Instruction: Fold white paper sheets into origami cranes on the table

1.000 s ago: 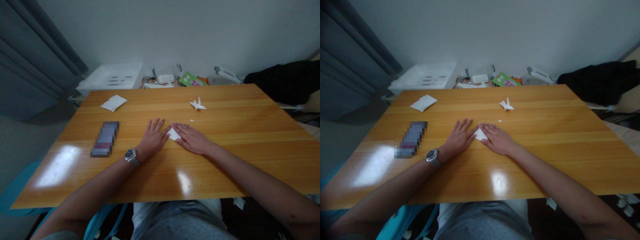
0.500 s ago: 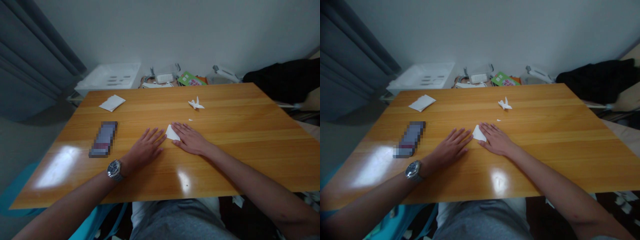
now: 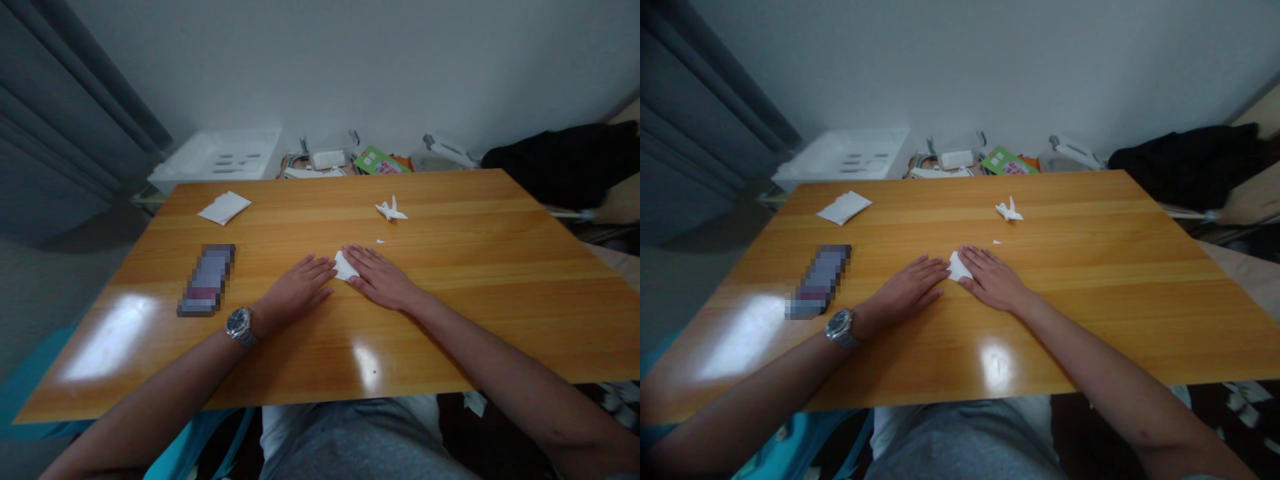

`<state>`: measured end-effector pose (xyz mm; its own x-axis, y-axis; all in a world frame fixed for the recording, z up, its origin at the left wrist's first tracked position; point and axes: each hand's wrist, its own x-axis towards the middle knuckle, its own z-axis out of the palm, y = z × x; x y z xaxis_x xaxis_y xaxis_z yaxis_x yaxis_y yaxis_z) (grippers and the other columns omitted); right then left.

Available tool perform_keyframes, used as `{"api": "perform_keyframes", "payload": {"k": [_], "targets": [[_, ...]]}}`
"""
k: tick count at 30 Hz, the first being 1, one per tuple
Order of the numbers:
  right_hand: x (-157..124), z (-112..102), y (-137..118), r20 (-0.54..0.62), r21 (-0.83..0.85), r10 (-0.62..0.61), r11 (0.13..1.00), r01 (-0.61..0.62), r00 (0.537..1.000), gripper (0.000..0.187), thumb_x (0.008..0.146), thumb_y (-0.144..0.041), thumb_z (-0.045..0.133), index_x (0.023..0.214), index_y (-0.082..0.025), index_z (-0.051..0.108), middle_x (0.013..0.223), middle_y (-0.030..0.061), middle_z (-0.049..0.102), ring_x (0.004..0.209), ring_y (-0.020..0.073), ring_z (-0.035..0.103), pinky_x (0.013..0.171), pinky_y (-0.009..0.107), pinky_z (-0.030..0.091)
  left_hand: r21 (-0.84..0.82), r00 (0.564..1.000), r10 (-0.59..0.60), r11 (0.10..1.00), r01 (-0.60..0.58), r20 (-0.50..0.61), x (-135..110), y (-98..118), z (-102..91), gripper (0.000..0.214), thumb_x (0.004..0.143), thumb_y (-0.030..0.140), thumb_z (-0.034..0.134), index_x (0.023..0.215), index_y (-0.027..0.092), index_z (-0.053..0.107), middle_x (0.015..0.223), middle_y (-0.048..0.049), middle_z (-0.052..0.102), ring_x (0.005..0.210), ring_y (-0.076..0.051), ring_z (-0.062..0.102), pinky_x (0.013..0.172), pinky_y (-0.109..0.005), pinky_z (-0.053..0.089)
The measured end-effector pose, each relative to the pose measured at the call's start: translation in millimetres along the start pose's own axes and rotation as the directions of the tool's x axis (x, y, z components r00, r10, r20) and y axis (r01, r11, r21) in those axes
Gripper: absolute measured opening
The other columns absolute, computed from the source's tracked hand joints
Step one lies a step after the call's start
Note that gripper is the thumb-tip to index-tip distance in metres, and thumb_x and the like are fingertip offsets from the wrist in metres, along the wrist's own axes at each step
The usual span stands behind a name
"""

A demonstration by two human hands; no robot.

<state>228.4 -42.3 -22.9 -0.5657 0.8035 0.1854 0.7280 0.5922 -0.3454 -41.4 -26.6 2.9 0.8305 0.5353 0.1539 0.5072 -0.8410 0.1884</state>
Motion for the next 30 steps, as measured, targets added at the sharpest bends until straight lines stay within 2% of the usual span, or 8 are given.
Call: {"api": "perform_keyframes", "payload": {"k": [4, 7, 11, 15, 18, 20, 24, 30], "targets": [[0.9, -2.8, 4.5, -0.08, 0.103, -0.031, 0.994, 0.04, 0.996, 0.057, 0.109, -0.043, 0.035, 0.162, -0.023, 0.032, 0.166, 0.0104, 0.034, 0.155, 0.0247, 0.03, 0.126, 0.054, 0.029, 0.027, 1.0, 0.016, 1.0, -0.016, -0.002, 0.2, -0.9, -0.5, 0.048, 0.107, 0.042, 0.043, 0.15, 0.021, 0.05, 0.154, -0.0113, 0.052, 0.144, -0.025, 0.046, 0.127, -0.052, 0.024], [1.3, -6.6, 8.0, -0.126, 0.159, -0.045, 0.985, 0.065, 0.991, 0.05, 0.108, -0.039, 0.039, 0.155, -0.023, 0.045, 0.161, 0.0105, 0.044, 0.151, 0.0246, 0.038, 0.124, 0.054, 0.033, 0.035, 1.0, 0.01, 0.999, -0.01, 0.003, -0.5, -3.3, -0.7, 0.047, 0.108, 0.042, 0.042, 0.15, 0.024, 0.051, 0.156, -0.0091, 0.05, 0.147, -0.025, 0.042, 0.127, -0.052, 0.021], [1.0, -10.5, 10.9, -0.114, 0.137, -0.061, 0.988, 0.077, 0.992, 0.043, 0.107, -0.039, 0.042, 0.142, -0.02, 0.061, 0.155, 0.0135, 0.051, 0.147, 0.0278, 0.044, 0.121, 0.057, 0.037, 0.05, 1.0, -0.02, 0.999, 0.02, 0.007, 2.3, -5.7, -2.2, 0.045, 0.108, 0.043, 0.041, 0.146, 0.024, 0.055, 0.156, -0.0081, 0.051, 0.149, -0.026, 0.04, 0.128, -0.052, 0.019], [0.5, -10.3, 11.9, -0.103, 0.123, -0.095, 0.987, 0.107, 0.99, 0.042, 0.106, -0.039, 0.047, 0.14, -0.019, 0.062, 0.155, 0.015, 0.051, 0.146, 0.0292, 0.046, 0.12, 0.056, 0.04, 0.078, 0.997, -0.075, 0.994, 0.078, -0.031, 9.5, 1.2, -2.8, 0.048, 0.107, 0.045, 0.041, 0.146, 0.021, 0.054, 0.151, -0.0089, 0.055, 0.146, -0.027, 0.043, 0.127, -0.053, 0.02], [0.9, -9.2, 12.2, -0.09, 0.113, -0.111, 0.986, 0.121, 0.99, 0.043, 0.105, -0.038, 0.048, 0.142, -0.02, 0.061, 0.15, 0.0143, 0.057, 0.144, 0.0286, 0.048, 0.12, 0.056, 0.039, 0.082, 0.989, -0.127, 0.988, 0.133, -0.078, 15.0, 11.4, -2.3, 0.051, 0.104, 0.05, 0.047, 0.14, 0.016, 0.059, 0.144, -0.0127, 0.061, 0.14, -0.03, 0.049, 0.124, -0.053, 0.027], [1.4, -8.9, 12.2, -0.077, 0.113, -0.112, 0.986, 0.12, 0.991, 0.043, 0.105, -0.037, 0.049, 0.143, -0.02, 0.06, 0.148, 0.0132, 0.06, 0.143, 0.0277, 0.05, 0.121, 0.056, 0.039, 0.068, 0.984, -0.145, 0.986, 0.153, -0.107, 17.5, 17.2, -1.1, 0.05, 0.102, 0.05, 0.052, 0.136, 0.015, 0.061, 0.143, -0.015, 0.061, 0.136, -0.03, 0.053, 0.119, -0.05, 0.036], [1.4, -9.3, 11.5, -0.061, 0.114, -0.101, 0.988, 0.107, 0.993, 0.042, 0.105, -0.036, 0.049, 0.143, -0.02, 0.06, 0.148, 0.0137, 0.059, 0.142, 0.0272, 0.052, 0.12, 0.055, 0.04, 0.006, 0.972, -0.193, 0.981, 0.196, -0.137, 19.8, 22.3, 3.5, 0.048, 0.099, 0.045, 0.059, 0.136, 0.014, 0.061, 0.137, -0.0138, 0.063, 0.125, -0.028, 0.06, 0.11, -0.044, 0.047], [-0.4, -11.5, 15.1, -0.066, 0.177, -0.109, 0.977, 0.119, 0.992, 0.04, 0.104, -0.029, 0.051, 0.142, -0.022, 0.061, 0.149, 0.0117, 0.058, 0.141, 0.0243, 0.052, 0.121, 0.051, 0.04, 0.003, 0.961, -0.227, 0.973, 0.231, -0.156, 19.9, 26.5, 6.2, 0.044, 0.097, 0.043, 0.062, 0.134, 0.018, 0.063, 0.139, -0.0138, 0.063, 0.123, -0.03, 0.061, 0.107, -0.047, 0.05]]}}
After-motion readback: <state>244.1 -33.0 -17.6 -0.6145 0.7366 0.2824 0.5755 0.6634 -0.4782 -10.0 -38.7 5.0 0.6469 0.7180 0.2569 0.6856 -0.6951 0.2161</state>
